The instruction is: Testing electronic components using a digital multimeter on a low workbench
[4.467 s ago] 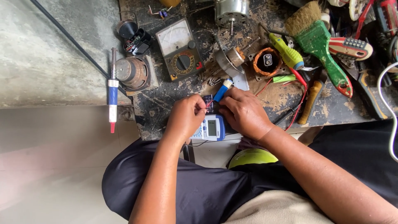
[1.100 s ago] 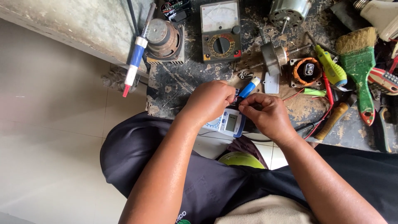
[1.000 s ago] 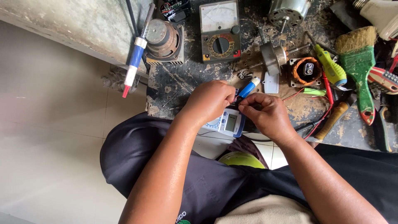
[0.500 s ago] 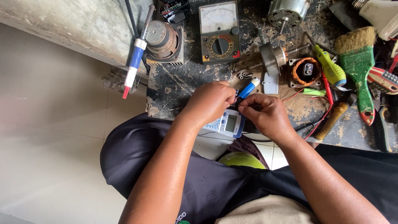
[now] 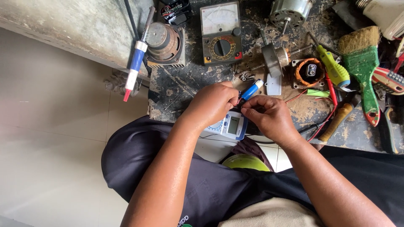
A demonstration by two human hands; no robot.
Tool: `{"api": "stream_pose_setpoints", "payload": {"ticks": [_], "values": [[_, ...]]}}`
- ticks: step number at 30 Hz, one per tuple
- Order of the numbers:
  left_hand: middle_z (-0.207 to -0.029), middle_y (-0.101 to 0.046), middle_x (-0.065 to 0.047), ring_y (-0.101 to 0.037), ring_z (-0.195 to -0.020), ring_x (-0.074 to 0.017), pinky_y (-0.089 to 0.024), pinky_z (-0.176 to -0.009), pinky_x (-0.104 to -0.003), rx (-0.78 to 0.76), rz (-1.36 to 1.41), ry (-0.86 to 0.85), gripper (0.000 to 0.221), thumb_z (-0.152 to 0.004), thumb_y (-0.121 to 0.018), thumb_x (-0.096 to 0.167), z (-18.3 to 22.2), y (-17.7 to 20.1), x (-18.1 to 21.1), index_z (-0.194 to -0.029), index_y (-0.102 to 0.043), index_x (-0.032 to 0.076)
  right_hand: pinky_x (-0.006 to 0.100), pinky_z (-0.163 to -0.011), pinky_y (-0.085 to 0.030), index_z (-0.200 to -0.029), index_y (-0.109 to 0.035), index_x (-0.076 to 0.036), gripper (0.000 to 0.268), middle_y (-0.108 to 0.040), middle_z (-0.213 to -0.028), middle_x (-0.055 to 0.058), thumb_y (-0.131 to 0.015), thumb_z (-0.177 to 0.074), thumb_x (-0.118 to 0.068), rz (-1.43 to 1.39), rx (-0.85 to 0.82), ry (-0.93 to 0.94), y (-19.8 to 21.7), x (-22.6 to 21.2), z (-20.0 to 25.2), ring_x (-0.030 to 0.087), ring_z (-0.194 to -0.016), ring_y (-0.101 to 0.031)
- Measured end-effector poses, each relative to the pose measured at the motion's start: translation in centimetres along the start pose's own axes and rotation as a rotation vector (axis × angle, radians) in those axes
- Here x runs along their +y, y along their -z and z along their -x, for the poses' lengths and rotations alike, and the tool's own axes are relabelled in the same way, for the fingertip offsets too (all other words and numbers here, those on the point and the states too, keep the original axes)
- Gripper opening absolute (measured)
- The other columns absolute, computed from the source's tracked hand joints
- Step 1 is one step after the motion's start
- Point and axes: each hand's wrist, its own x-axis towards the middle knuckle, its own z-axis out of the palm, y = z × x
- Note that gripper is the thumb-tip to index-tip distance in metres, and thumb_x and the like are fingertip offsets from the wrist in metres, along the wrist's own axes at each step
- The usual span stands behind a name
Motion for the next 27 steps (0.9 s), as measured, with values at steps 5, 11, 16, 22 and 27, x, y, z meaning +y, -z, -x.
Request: {"api": "stream_pose_setpoints", "payload": {"ticks": [5, 11, 16, 22, 27], "values": [[-0.078, -0.063, -0.008, -0.070, -0.084, -0.0372, -0.058, -0.073, -0.048, 0.008, 0.001, -0.005, 0.016, -0.082, -0.069, 0.004, 0.07, 0.00, -0.10, -0.070, -0.062, 0.012, 0.028, -0.067, -0.047, -0.088, -0.080, -0.010, 0.006, -0.068, -0.070, 0.006, -0.080, -0.082, -0.012, -0.011, 0.006, 0.006, -0.15, -0.01, -0.05, 0.011, -0.072, -0.060], [-0.078, -0.062, -0.012, -0.069, -0.084, -0.0401, -0.057, -0.072, -0.050, 0.009, 0.010, -0.010, 0.016, -0.081, -0.068, 0.003, 0.29, 0.05, -0.08, -0.070, -0.059, 0.010, 0.027, -0.067, -0.046, -0.088, -0.080, -0.010, 0.006, -0.068, -0.071, 0.005, -0.080, -0.083, -0.012, -0.015, 0.012, 0.003, -0.25, 0.09, 0.00, 0.011, -0.073, -0.059], [-0.078, -0.062, -0.009, -0.070, -0.084, -0.0367, -0.058, -0.072, -0.047, -0.002, -0.005, -0.005, 0.018, -0.081, -0.068, 0.004, 0.15, -0.33, -0.69, -0.068, -0.059, 0.012, 0.027, -0.066, -0.046, -0.087, -0.080, -0.012, 0.006, -0.069, -0.071, 0.005, -0.081, -0.082, -0.013, 0.001, 0.031, 0.012, -0.45, 0.04, -0.07, 0.011, -0.073, -0.059], [-0.080, -0.064, -0.010, -0.070, -0.085, -0.0365, -0.058, -0.073, -0.047, -0.004, -0.007, 0.016, 0.017, -0.081, -0.068, 0.004, 0.16, -0.06, -0.36, -0.069, -0.061, 0.012, 0.027, -0.065, -0.046, -0.087, -0.080, -0.012, 0.006, -0.069, -0.071, 0.005, -0.081, -0.081, -0.012, 0.010, 0.027, 0.000, -0.37, -0.16, 0.03, 0.011, -0.072, -0.059], [-0.080, -0.064, -0.011, -0.071, -0.085, -0.0371, -0.058, -0.073, -0.048, -0.013, 0.009, 0.012, 0.016, -0.082, -0.067, 0.002, 0.17, 0.48, 0.04, -0.068, -0.063, 0.011, 0.025, -0.065, -0.046, -0.087, -0.080, -0.011, 0.006, -0.069, -0.070, 0.004, -0.080, -0.082, -0.010, -0.023, 0.023, -0.011, -0.37, -0.42, -0.03, 0.009, -0.071, -0.059]]}}
